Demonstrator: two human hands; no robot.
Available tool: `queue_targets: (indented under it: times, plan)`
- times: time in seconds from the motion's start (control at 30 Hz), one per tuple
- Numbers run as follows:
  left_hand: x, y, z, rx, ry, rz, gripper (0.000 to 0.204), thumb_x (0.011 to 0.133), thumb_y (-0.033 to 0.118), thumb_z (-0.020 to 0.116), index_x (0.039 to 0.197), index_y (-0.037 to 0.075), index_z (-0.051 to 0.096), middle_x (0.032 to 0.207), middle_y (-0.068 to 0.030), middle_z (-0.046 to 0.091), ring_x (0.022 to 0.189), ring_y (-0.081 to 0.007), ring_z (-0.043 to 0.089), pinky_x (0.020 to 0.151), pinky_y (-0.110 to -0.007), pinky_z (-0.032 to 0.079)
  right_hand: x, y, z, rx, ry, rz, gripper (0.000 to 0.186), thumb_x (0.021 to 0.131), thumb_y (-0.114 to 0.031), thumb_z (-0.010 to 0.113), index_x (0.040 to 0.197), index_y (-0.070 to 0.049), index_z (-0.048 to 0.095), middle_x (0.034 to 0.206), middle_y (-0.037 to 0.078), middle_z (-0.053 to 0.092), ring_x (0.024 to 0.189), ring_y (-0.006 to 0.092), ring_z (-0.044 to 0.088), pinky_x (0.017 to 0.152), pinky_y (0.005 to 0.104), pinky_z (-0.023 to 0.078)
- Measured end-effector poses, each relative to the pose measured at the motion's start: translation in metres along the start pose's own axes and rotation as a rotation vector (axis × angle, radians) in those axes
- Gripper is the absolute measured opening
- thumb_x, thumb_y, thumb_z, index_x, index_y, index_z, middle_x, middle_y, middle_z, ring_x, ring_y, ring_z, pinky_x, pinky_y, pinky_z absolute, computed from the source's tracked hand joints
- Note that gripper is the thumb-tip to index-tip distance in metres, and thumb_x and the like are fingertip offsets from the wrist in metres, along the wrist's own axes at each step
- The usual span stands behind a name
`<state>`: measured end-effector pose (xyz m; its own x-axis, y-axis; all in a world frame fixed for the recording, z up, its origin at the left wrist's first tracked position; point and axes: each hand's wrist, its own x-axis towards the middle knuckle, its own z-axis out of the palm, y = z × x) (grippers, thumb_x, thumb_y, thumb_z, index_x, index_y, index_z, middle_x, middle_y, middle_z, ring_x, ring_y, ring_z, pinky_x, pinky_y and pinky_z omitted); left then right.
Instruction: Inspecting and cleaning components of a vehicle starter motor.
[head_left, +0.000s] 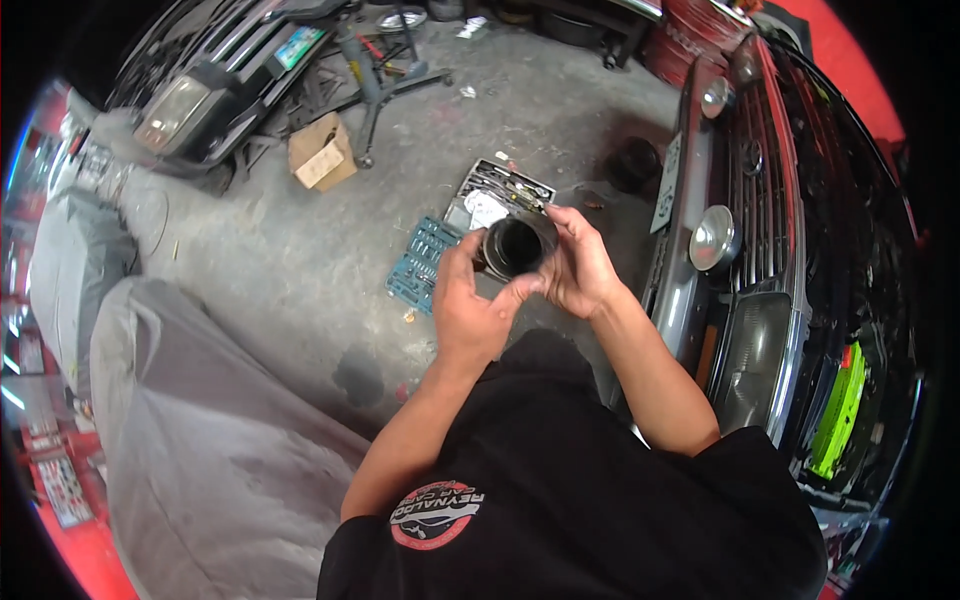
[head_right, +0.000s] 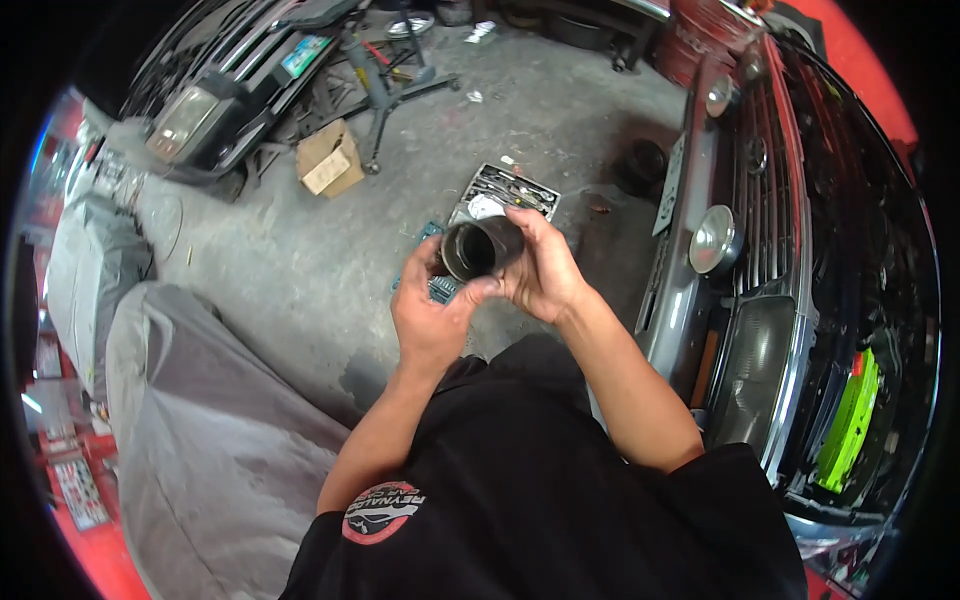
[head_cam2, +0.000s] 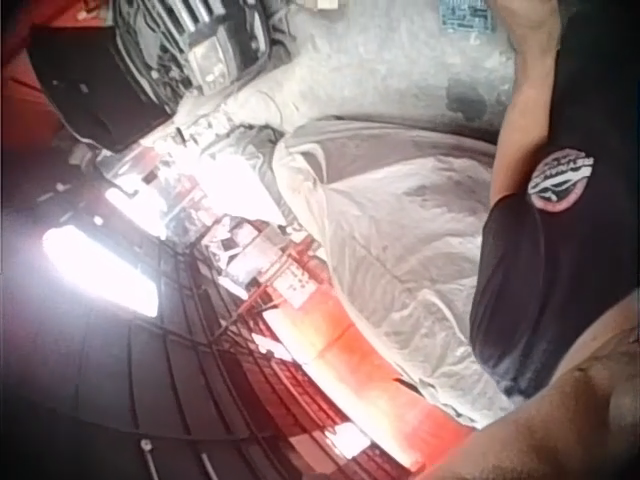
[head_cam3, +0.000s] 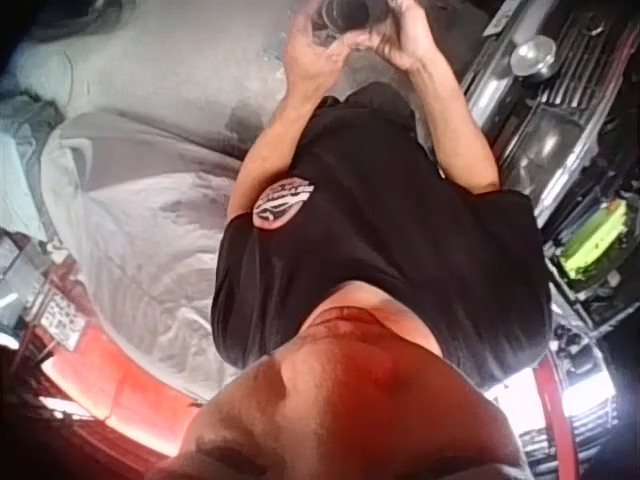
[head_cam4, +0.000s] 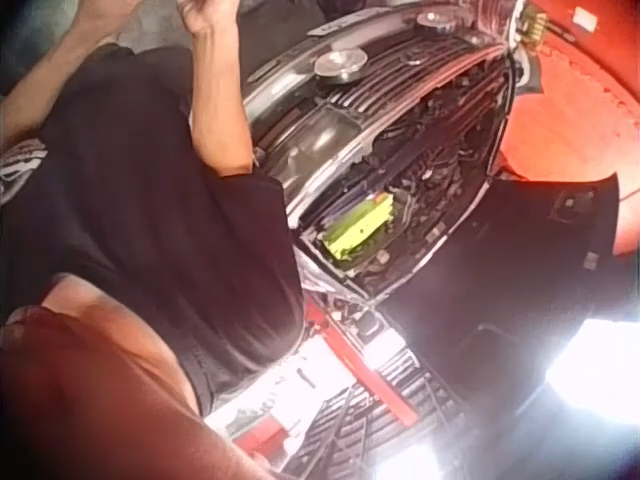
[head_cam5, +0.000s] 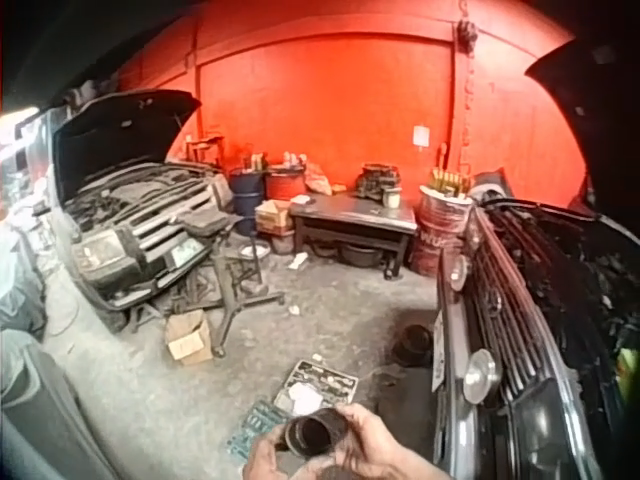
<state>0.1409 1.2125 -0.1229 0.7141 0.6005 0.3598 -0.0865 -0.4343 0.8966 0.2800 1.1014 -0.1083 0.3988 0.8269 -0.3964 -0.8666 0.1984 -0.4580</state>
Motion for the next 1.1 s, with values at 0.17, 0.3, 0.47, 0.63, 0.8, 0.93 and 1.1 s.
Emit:
queue_targets:
  times: [0.17,0.3,0.47,0.63,0.8,0.93,1.1]
  plan:
    - [0.101,-0.005,0.028,0.184,-0.084,0.081,0.069,0.078,0.022,0.1,0.127,-0.007,0.063,0.112,-0.0162,0.074,0.1,-0.0247,0.072,0.093,-0.037,0.058,0.062,-0.049,-0.002,-0.04,0.188,-0.187,0.048,0.108,-0.045,0.059,0.134,-0.005,0.061,0.123,0.013,0.073,0.104,0.0265,0.077,0.08,0.0446,0.068]
    - [0.18,-0.015,0.069,0.194,-0.163,0.411,0.065,0.077,0.014,0.096,0.129,-0.006,0.063,0.121,-0.0185,0.072,0.118,-0.0342,0.066,0.102,-0.043,0.054,0.112,-0.122,-0.06,-0.043,0.255,-0.179,0.058,0.106,-0.059,0.055,0.135,-0.009,0.06,0.103,0.006,0.075,0.073,0.0173,0.07,0.058,0.0365,0.058]
    - [0.279,-0.009,0.146,0.331,-0.185,0.6,0.061,0.078,0.012,0.09,0.132,-0.002,0.064,0.134,-0.0163,0.067,0.127,-0.0414,0.058,0.106,-0.051,0.047,0.159,-0.25,-0.114,0.053,0.225,-0.234,0.061,0.098,-0.065,0.055,0.106,-0.007,0.074,0.079,0.011,0.07,0.067,0.023,0.065,0.057,0.0362,0.042]
    - [0.362,-0.005,0.265,0.431,-0.202,0.533,0.058,0.082,0.006,0.085,0.136,-0.001,0.065,0.134,-0.0147,0.071,0.133,-0.0384,0.057,0.114,-0.049,0.042,0.206,-0.386,-0.194,0.125,-0.028,-0.151,0.061,0.096,-0.065,0.058,0.103,-0.007,0.076,0.083,0.008,0.072,0.074,0.0252,0.066,0.058,0.0381,0.043]
    - [0.426,0.01,0.365,0.5,-0.222,0.51,0.059,0.082,0.006,0.085,0.137,-0.001,0.065,0.134,-0.0144,0.072,0.137,-0.0382,0.055,0.114,-0.049,0.041,0.228,-0.522,-0.243,0.034,-0.047,-0.224,0.057,0.101,-0.057,0.056,0.101,-0.003,0.075,0.083,0.01,0.074,0.072,0.0229,0.07,0.06,0.0361,0.053]
    - [0.452,0.026,0.42,0.558,-0.283,0.548,0.059,0.082,0.009,0.086,0.136,0.0,0.065,0.139,-0.0144,0.069,0.14,-0.0388,0.052,0.116,-0.052,0.04,0.218,-0.587,-0.26,-0.072,0.089,-0.334,0.059,0.102,-0.055,0.054,0.101,0.001,0.074,0.079,0.013,0.074,0.066,0.0252,0.071,0.056,0.0369,0.056]
    - [0.48,0.057,0.492,0.667,-0.449,0.751,0.06,0.081,0.019,0.087,0.135,0.0,0.066,0.145,-0.0143,0.065,0.143,-0.0371,0.05,0.119,-0.06,0.035,0.219,-0.64,-0.303,0.024,0.04,-0.126,0.056,0.103,-0.059,0.053,0.09,-0.008,0.073,0.072,0.01,0.07,0.042,0.0178,0.05,0.048,0.039,0.045]
